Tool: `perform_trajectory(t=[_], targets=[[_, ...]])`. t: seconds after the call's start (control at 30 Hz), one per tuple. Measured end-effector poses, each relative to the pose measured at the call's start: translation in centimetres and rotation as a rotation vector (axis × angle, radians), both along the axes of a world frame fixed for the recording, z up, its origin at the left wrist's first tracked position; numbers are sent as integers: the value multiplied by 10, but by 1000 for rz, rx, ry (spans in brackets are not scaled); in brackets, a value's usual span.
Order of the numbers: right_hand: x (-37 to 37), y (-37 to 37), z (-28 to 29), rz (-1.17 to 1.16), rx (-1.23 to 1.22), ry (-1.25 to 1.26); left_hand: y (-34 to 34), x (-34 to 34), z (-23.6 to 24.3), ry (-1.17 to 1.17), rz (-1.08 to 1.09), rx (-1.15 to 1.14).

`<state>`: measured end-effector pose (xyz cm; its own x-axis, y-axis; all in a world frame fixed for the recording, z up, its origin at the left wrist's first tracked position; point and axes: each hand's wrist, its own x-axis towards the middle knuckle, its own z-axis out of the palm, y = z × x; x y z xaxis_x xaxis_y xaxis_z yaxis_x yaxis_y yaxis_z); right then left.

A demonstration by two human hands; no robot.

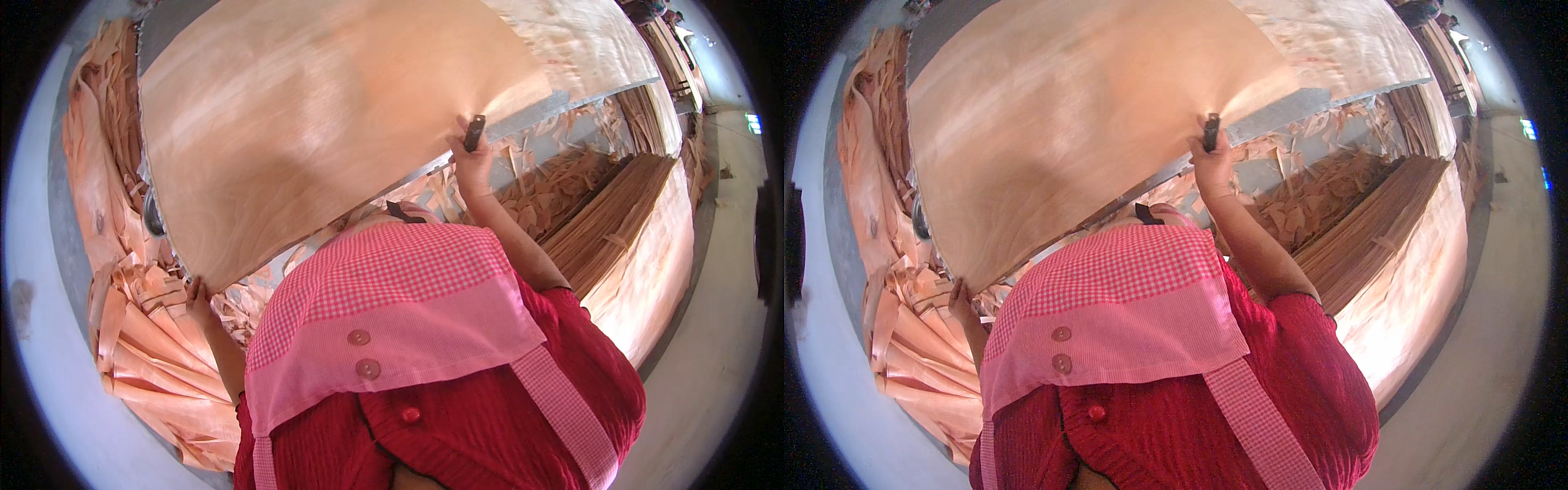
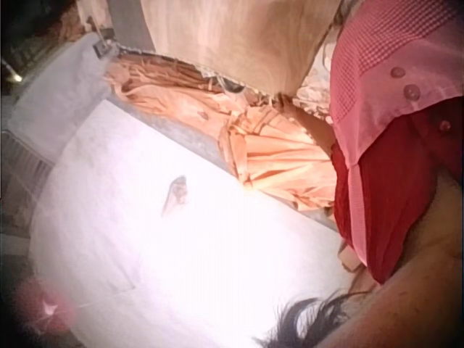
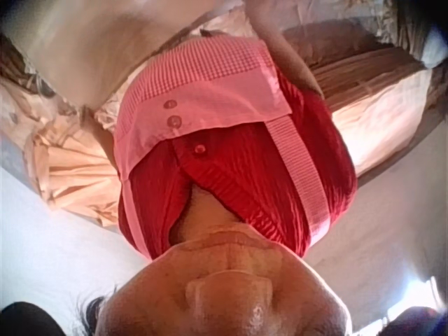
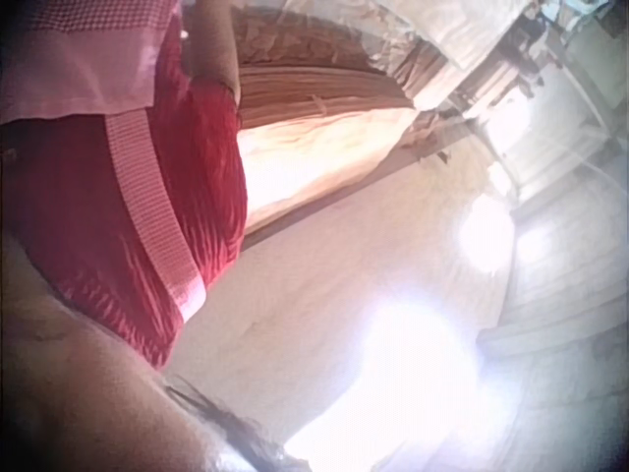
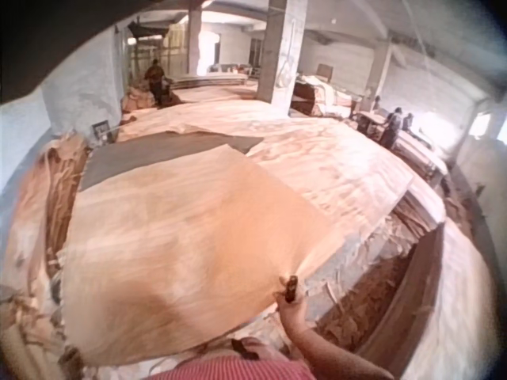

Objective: The person prepares thin wood veneer by using a knife to trim edges, applying adhesive strips to join pieces, and smoothing the surface with a block.

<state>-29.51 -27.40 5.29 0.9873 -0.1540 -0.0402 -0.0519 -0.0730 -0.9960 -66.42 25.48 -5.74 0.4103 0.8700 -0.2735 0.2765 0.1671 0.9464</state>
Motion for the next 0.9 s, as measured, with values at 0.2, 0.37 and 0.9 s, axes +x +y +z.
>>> perform_trajectory(t=[0.2, 0.37, 0.9], targets=[[-10, -17, -49, -61, 86, 283, -5, 6, 4, 27, 35, -1], [-4, -18, -70, -93, 22, 322, -10, 9, 8, 3, 35, 16], [10, -32, -60, -79, 26, 346, 6, -16, -16, 95, -35, 280]])
